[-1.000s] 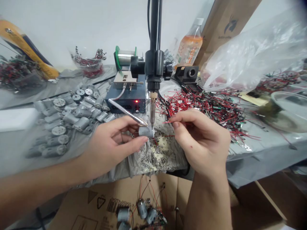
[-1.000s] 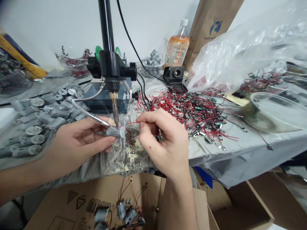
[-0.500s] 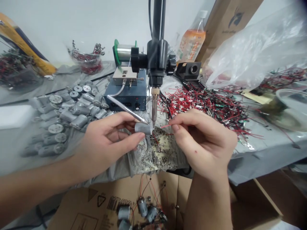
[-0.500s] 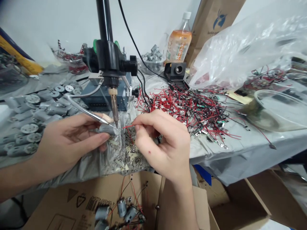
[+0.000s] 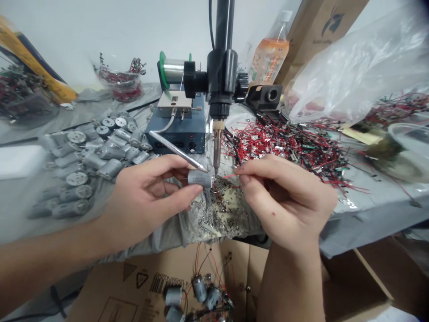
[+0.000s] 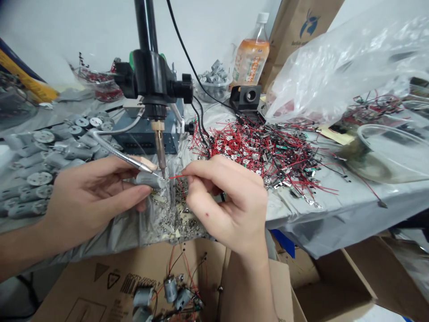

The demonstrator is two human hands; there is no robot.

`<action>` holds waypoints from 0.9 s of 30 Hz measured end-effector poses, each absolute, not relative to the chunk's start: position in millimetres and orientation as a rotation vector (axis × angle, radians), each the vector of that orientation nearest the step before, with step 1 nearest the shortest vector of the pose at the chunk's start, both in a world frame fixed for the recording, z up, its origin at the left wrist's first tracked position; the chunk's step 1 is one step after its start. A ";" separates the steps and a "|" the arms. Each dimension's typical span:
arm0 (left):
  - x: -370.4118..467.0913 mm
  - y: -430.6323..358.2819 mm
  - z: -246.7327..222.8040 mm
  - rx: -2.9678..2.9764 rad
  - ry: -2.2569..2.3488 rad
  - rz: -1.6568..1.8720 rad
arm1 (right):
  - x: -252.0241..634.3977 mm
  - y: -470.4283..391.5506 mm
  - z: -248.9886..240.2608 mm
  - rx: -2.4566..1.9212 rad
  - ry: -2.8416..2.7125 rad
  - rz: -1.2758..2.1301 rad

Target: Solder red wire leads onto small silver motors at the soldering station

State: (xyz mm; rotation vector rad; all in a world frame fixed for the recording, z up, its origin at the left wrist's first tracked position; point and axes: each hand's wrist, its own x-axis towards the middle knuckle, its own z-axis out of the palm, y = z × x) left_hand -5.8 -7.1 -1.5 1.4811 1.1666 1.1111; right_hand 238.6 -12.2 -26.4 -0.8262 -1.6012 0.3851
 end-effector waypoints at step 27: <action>-9.3 -11.1 3.4 1.574 1.127 1.105 | 236.5 -10.8 -23.5 -0.800 -1.654 0.389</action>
